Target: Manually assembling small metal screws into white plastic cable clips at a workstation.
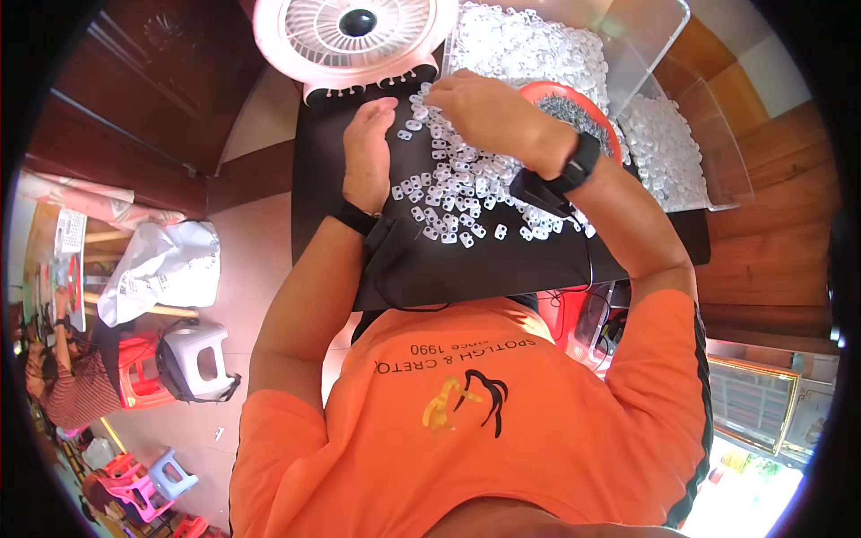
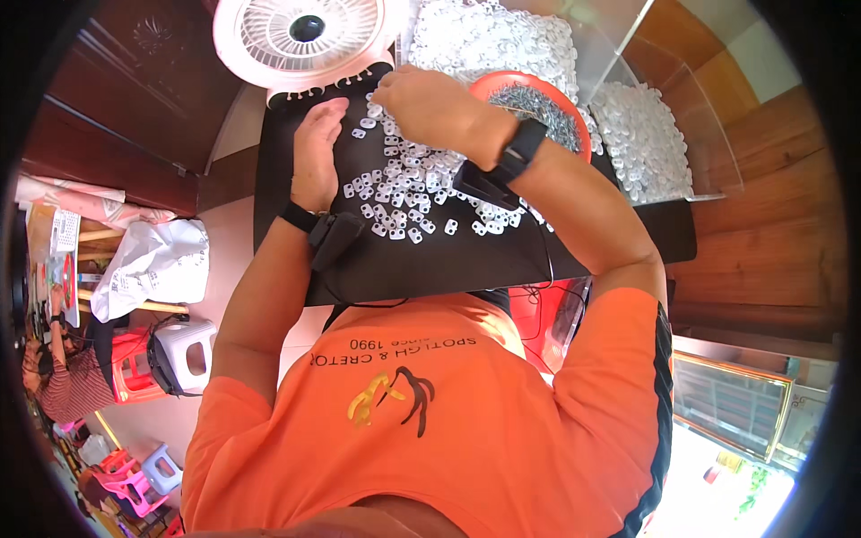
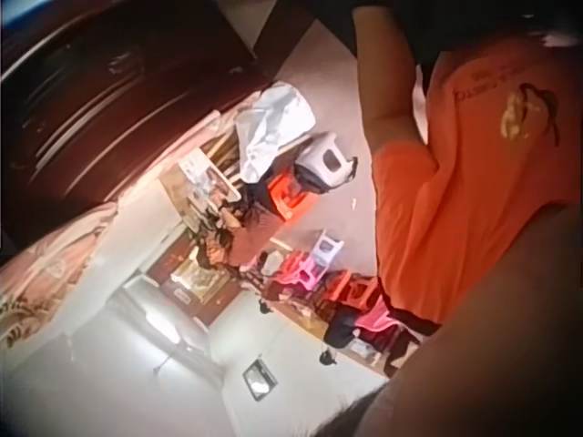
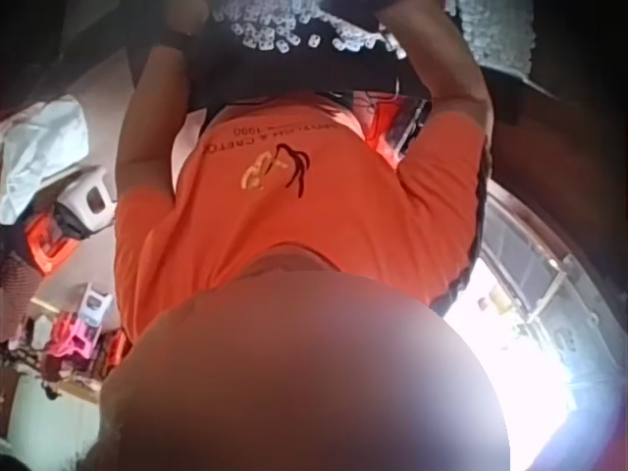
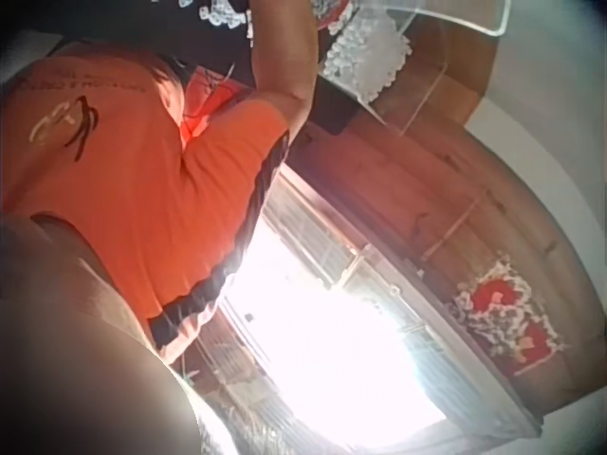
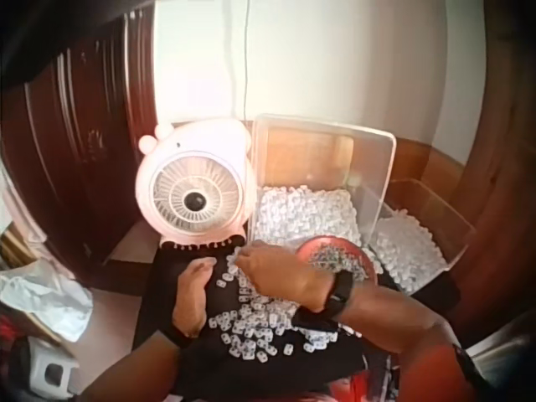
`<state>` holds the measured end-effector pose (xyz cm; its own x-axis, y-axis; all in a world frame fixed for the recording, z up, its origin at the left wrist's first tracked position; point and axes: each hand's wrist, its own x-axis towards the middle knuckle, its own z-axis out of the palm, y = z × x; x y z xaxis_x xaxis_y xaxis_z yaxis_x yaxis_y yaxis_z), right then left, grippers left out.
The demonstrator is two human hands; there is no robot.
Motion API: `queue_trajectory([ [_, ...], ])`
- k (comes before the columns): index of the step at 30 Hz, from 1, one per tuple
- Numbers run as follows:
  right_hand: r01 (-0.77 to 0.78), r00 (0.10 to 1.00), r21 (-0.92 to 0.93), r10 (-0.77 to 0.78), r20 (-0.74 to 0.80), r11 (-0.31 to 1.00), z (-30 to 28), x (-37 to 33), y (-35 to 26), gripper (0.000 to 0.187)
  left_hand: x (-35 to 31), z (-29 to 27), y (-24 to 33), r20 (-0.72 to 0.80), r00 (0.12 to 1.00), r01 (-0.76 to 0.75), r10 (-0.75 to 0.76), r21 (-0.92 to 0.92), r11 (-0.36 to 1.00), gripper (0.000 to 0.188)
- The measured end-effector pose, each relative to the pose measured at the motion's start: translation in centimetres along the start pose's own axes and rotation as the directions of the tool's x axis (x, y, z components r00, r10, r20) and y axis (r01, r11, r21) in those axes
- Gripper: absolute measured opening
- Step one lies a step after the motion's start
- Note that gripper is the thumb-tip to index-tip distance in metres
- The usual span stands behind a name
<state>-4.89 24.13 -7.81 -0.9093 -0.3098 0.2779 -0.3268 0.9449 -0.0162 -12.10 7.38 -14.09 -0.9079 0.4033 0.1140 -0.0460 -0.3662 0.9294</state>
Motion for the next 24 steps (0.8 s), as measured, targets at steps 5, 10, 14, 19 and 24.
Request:
queue_trajectory([
  [5, 0.041, 0.996, -0.136, -0.029, 0.084, 0.990, 2.4, 2.4, 0.0, 0.030, 0.2, 0.1, 0.1, 0.030, 0.999, -0.011, 0.011, -0.003, 1.000, 0.028],
  [10, 0.021, 0.993, -0.164, -0.002, 0.116, 0.986, 4.3, 2.4, 0.6, 0.030, 1.0, -0.3, -1.1, 0.056, 0.998, -0.029, 0.030, -0.009, 1.000, 0.030],
  [14, -0.012, 0.986, -0.104, 0.029, 0.165, 0.995, 3.3, 1.4, -0.3, 0.032, 1.3, -0.6, -1.8, 0.083, 0.993, -0.091, 0.087, 0.044, 0.995, 0.031],
  [19, 0.025, 0.966, -0.072, -0.006, 0.259, 0.997, 1.6, -1.1, -1.4, 0.043, 0.9, -0.5, -1.7, 0.089, 0.993, -0.081, 0.076, 0.049, 0.996, 0.031],
  [24, 0.029, 0.951, -0.060, -0.009, 0.309, 0.998, -0.2, -2.1, -0.9, 0.043, 0.4, -0.4, -1.3, 0.159, 0.977, -0.163, 0.145, 0.103, 0.981, 0.031],
])
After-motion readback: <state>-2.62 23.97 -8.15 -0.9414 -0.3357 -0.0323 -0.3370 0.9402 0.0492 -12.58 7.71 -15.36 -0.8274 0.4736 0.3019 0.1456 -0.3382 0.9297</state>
